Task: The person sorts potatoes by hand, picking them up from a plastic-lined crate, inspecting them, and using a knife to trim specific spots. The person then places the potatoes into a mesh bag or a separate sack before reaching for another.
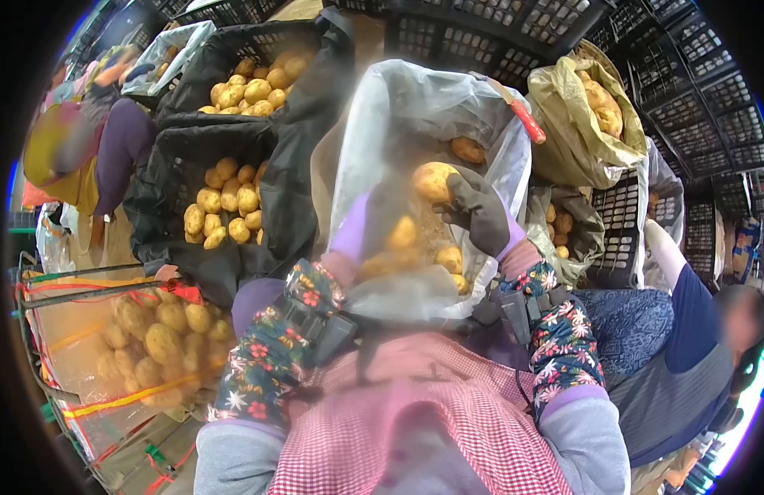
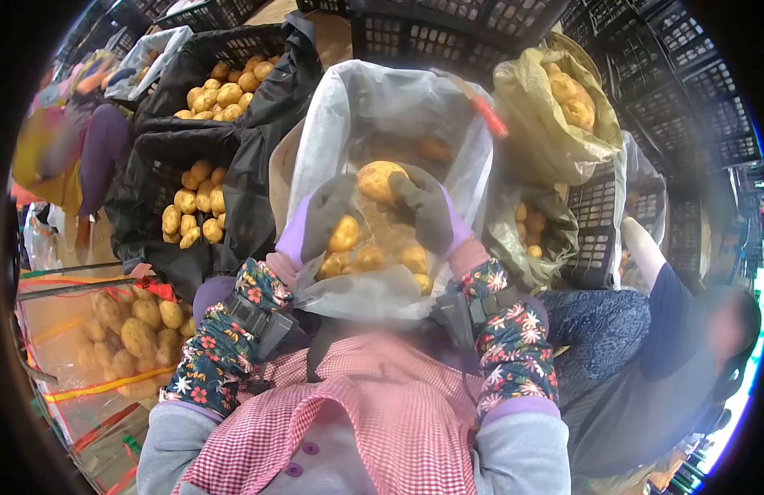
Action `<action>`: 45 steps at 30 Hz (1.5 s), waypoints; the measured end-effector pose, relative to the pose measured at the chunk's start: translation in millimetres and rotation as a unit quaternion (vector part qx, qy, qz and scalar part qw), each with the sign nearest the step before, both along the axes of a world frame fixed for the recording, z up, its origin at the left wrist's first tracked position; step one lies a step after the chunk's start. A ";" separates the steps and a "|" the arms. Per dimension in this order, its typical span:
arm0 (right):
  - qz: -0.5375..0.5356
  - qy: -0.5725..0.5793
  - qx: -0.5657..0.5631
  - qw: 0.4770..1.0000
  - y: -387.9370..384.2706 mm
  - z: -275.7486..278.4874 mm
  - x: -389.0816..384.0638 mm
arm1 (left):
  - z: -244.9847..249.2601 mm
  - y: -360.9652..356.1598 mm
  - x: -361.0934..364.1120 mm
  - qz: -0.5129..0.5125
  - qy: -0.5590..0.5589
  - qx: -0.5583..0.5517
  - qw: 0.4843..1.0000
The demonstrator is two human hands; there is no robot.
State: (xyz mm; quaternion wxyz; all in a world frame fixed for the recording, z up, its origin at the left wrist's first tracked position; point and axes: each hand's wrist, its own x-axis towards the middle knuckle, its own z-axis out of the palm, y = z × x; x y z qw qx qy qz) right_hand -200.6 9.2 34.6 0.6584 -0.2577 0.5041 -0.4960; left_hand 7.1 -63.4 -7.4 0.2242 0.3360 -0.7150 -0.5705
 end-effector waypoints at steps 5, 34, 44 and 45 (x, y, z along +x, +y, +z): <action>0.021 0.077 0.099 0.992 0.9 0.6 -11.2 | 33.7 8.7 -10.1 -0.018 -0.114 -0.145 0.983; 0.169 0.578 -0.070 0.795 -19.2 7.7 -15.0 | 10.6 16.3 16.8 -0.150 0.439 0.533 0.708; 0.046 -0.187 -0.113 0.975 -9.1 -9.1 16.2 | 57.6 21.4 10.9 -0.027 0.282 0.435 0.855; 0.014 -0.214 -0.100 0.972 -9.1 -5.9 13.8 | 62.6 26.1 14.4 0.018 0.263 0.360 0.895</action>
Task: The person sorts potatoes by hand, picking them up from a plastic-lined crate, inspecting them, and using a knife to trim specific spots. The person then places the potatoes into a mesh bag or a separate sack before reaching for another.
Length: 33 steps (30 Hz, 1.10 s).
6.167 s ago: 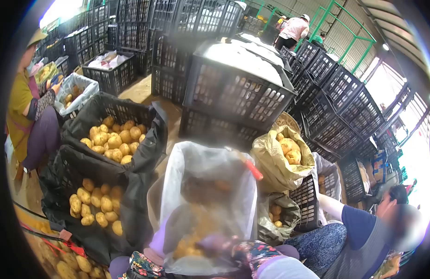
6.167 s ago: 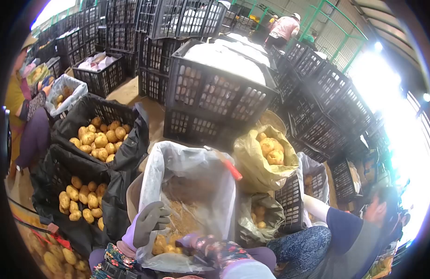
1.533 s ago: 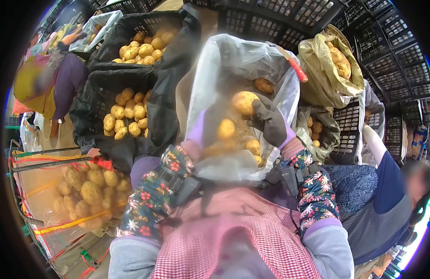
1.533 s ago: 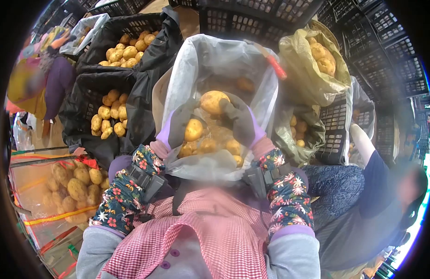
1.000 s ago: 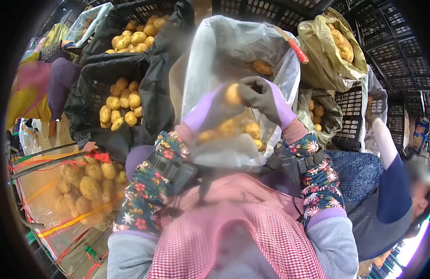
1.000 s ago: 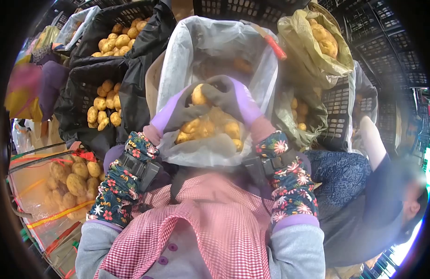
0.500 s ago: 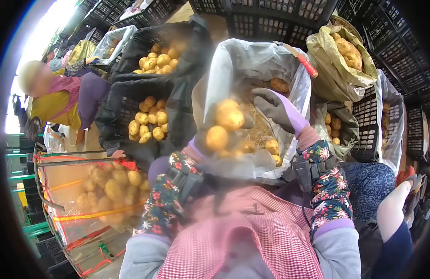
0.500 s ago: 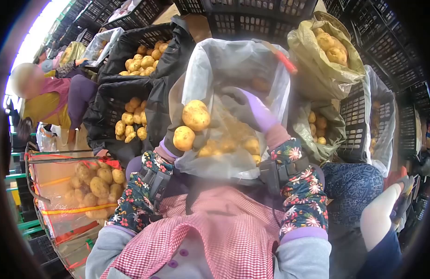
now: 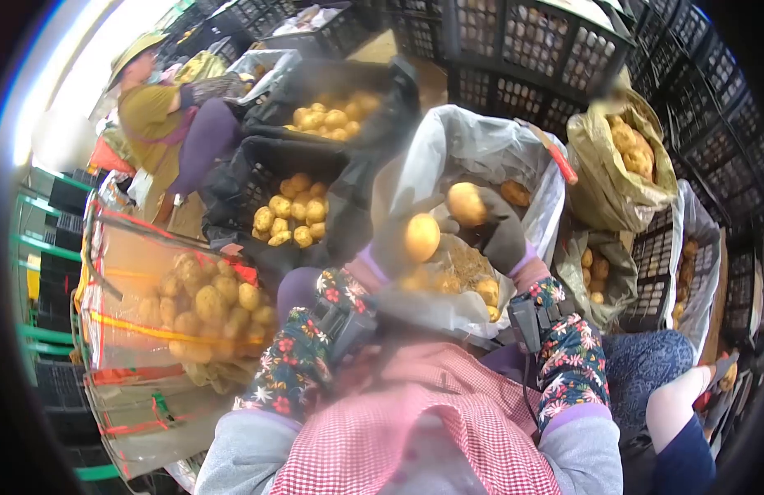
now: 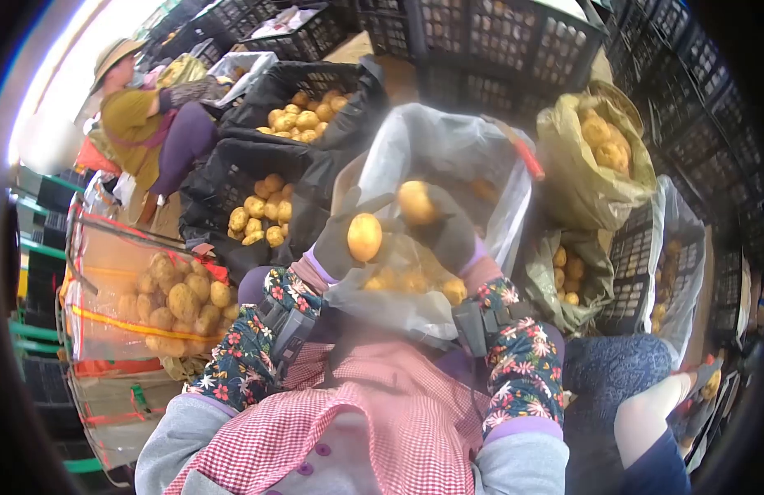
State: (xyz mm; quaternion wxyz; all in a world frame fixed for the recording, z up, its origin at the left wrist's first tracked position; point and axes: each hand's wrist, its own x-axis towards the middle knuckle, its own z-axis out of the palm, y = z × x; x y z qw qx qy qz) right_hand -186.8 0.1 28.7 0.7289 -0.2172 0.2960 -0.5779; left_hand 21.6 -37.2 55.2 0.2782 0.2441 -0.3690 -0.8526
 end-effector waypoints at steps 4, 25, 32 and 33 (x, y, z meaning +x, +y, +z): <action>-0.059 -0.044 -0.002 0.997 -1.4 17.9 -9.2 | -15.9 -23.3 24.4 0.151 -0.041 -0.065 0.986; 0.079 0.247 0.086 0.962 -17.5 10.3 31.5 | 360.9 302.3 581.7 0.694 -0.650 -0.311 0.009; 0.058 0.150 0.164 0.973 30.3 -0.7 -11.4 | 243.8 90.1 274.3 0.408 -0.436 -0.646 0.475; 0.060 0.128 0.170 0.975 31.0 -0.7 -13.7 | 211.1 70.8 230.6 0.326 -0.397 -0.643 0.568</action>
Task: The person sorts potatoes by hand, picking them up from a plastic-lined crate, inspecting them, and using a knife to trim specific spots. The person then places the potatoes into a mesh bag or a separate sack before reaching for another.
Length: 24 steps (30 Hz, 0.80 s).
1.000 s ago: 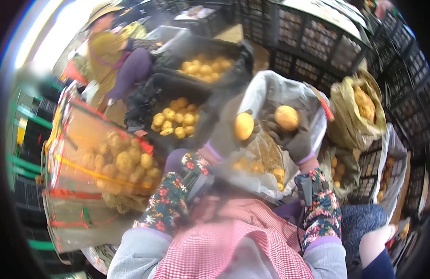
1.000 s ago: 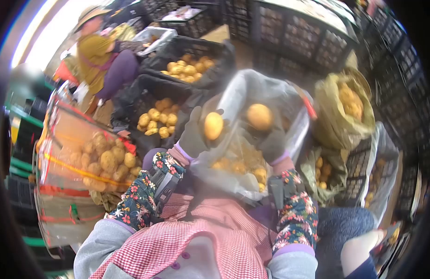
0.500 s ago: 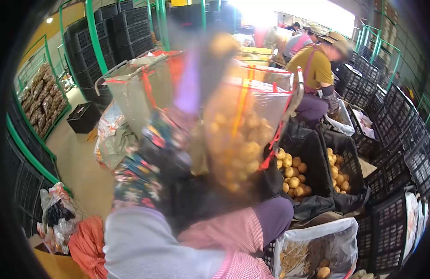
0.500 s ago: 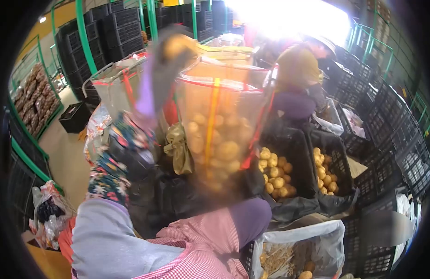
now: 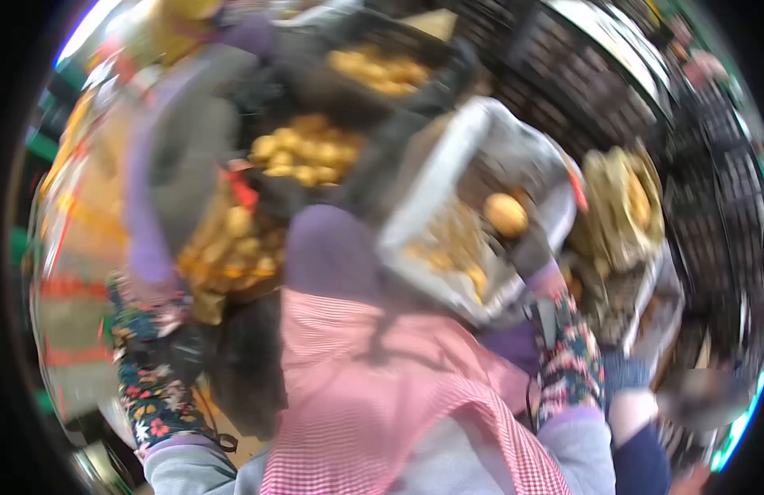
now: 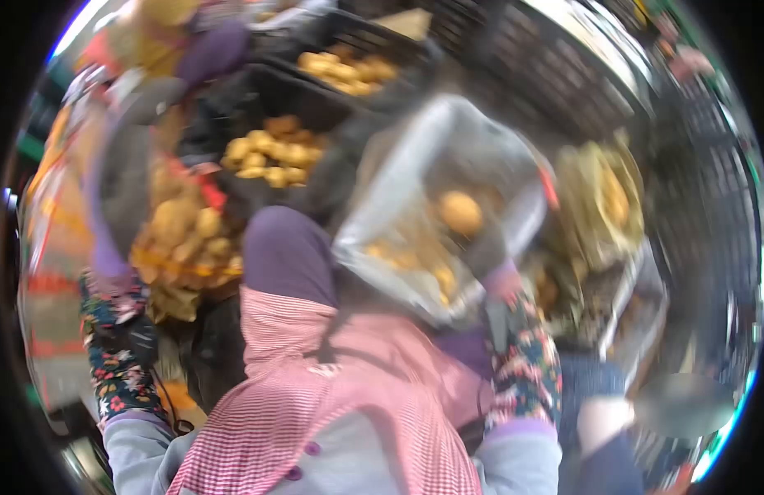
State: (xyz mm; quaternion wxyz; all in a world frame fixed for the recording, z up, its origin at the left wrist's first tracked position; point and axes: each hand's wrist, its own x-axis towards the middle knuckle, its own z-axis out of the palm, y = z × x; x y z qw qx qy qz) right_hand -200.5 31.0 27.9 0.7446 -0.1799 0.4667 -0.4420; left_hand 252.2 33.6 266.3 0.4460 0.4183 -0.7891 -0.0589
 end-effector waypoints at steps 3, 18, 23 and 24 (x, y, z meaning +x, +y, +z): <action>0.000 -0.060 -0.001 0.998 -4.6 4.6 3.5 | -97.0 -42.0 -114.1 -0.237 0.029 0.223 0.945; 0.392 0.528 -0.086 0.749 -32.4 -150.8 7.1 | -260.1 -114.8 -241.7 -0.247 0.205 0.395 0.861; 0.470 0.380 -0.095 0.791 39.1 -171.1 39.9 | -235.4 -117.0 -236.2 -0.212 0.281 0.480 0.803; 0.481 0.358 -0.087 0.795 54.2 -167.5 37.0 | -231.5 -116.9 -234.2 -0.208 0.297 0.491 0.792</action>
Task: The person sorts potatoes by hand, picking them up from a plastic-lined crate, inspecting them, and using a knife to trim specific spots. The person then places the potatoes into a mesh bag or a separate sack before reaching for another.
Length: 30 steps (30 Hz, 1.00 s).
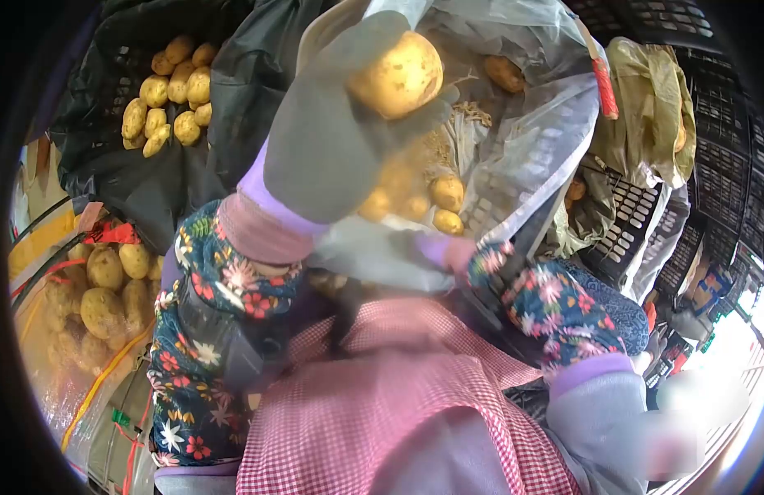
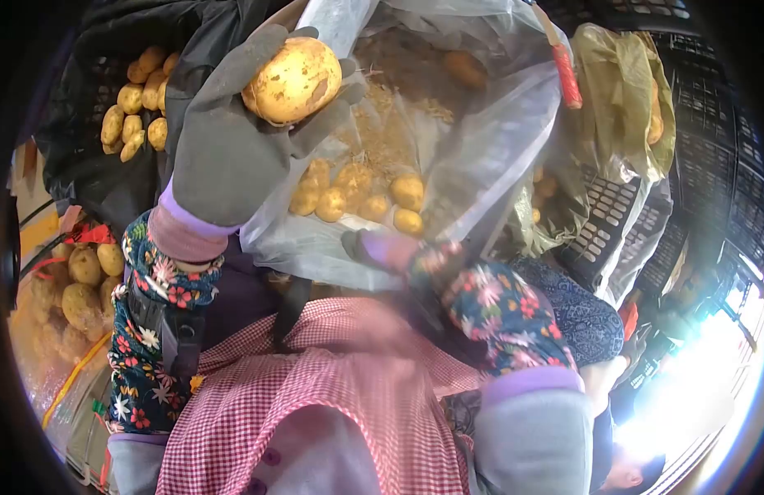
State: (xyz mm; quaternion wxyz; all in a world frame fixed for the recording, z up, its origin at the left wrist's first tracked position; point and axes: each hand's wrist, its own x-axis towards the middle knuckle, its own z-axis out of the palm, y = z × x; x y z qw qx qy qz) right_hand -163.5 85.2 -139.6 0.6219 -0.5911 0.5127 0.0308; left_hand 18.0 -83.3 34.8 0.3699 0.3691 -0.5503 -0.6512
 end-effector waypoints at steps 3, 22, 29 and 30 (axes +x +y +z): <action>0.015 -0.009 0.047 0.999 25.4 14.6 -8.6 | 5.9 -0.6 3.6 0.011 0.021 0.038 0.999; -0.013 0.066 -0.130 0.989 -45.1 -71.6 37.6 | 12.3 -6.7 -1.1 0.019 -0.004 0.016 1.000; -0.430 -0.364 0.295 0.771 -59.1 108.6 -25.3 | -17.6 2.5 8.3 -0.077 0.014 -0.190 0.979; -0.442 -0.371 0.279 0.767 -58.5 126.3 -33.1 | -31.4 2.3 13.1 -0.109 0.035 -0.156 0.981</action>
